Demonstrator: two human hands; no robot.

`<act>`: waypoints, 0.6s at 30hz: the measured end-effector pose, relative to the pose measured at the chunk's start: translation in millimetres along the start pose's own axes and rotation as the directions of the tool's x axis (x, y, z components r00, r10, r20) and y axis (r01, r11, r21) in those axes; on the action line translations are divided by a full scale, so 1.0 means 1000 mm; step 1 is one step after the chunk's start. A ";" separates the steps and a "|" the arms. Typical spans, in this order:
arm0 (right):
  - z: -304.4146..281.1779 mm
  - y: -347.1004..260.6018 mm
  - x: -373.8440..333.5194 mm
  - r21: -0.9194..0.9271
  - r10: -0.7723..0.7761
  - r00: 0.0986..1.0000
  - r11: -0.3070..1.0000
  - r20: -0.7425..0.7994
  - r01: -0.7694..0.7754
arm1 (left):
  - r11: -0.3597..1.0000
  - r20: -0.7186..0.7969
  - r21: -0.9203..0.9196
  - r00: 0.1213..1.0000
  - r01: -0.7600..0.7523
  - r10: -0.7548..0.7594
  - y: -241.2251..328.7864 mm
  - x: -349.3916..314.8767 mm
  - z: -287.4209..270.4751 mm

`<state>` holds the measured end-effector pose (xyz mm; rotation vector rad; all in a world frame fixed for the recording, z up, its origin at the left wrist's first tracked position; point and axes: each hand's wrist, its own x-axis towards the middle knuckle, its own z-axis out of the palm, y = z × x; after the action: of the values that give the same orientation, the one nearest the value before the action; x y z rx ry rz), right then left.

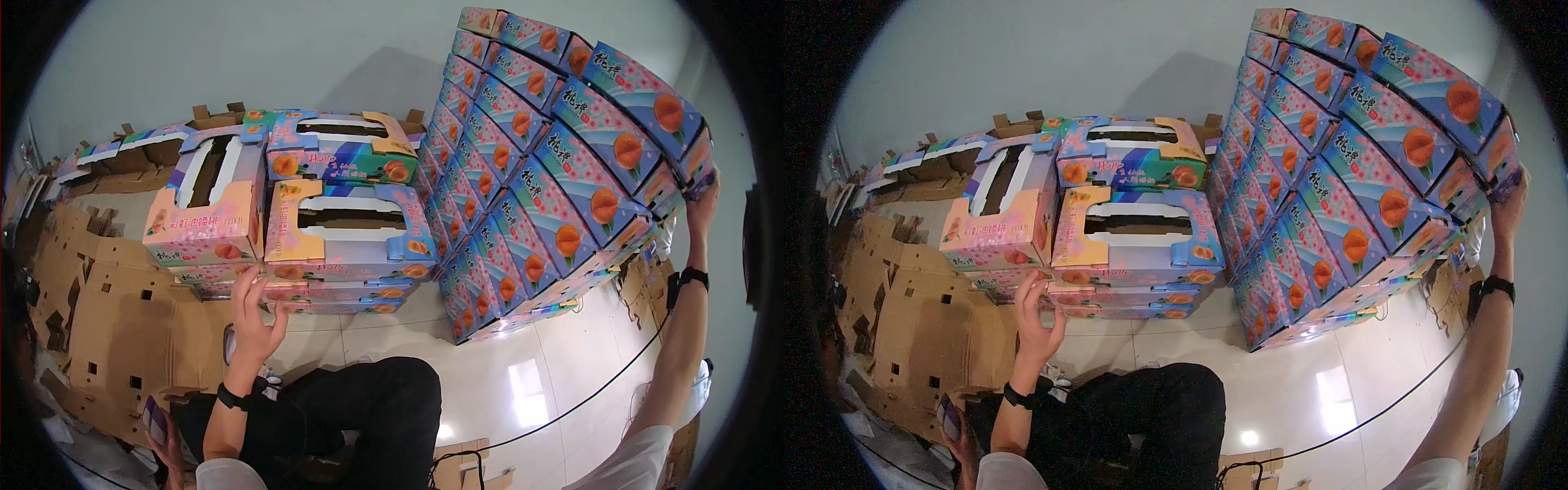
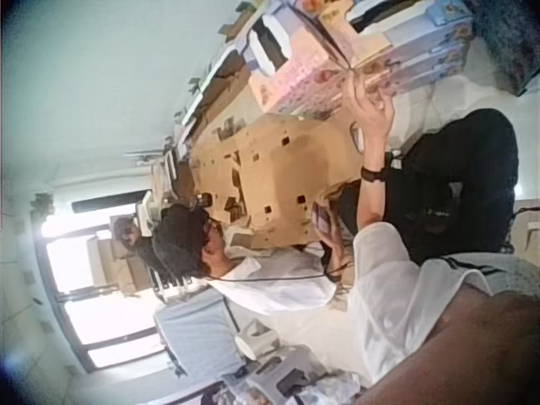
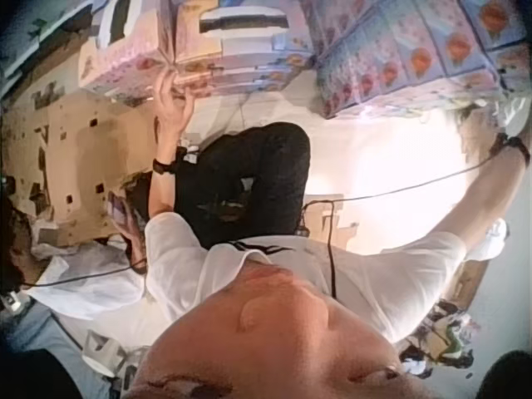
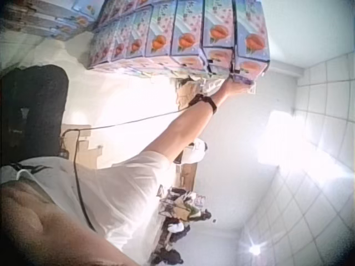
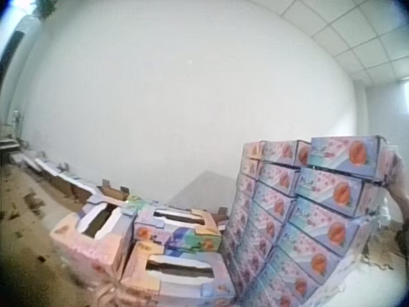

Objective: Assembling and stacking cardboard fruit boxes.

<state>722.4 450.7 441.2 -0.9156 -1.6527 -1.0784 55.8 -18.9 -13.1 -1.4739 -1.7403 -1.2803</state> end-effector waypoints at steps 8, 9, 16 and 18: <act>-0.014 0.005 -0.003 -0.018 0.011 1.000 1.000 0.002 -0.011 | 0.998 0.050 -0.012 0.997 0.059 -0.058 0.005 0.004 0.001; -0.011 0.000 -0.003 -0.020 0.038 0.999 0.999 -0.005 -0.038 | 0.998 0.081 0.003 0.994 0.069 -0.069 0.005 0.004 0.001; -0.014 -0.028 0.010 -0.020 0.087 0.996 0.996 -0.037 -0.088 | 0.998 0.054 -0.023 0.996 0.065 -0.064 0.002 0.000 0.006; -0.016 -0.024 0.015 -0.053 0.105 0.994 0.993 -0.042 -0.107 | 0.997 0.062 -0.028 0.995 0.075 -0.074 0.003 0.000 0.006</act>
<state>700.7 428.8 452.5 -1.0007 -1.5309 -1.0675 59.4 -13.9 -14.6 -1.4924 -1.8389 -1.3174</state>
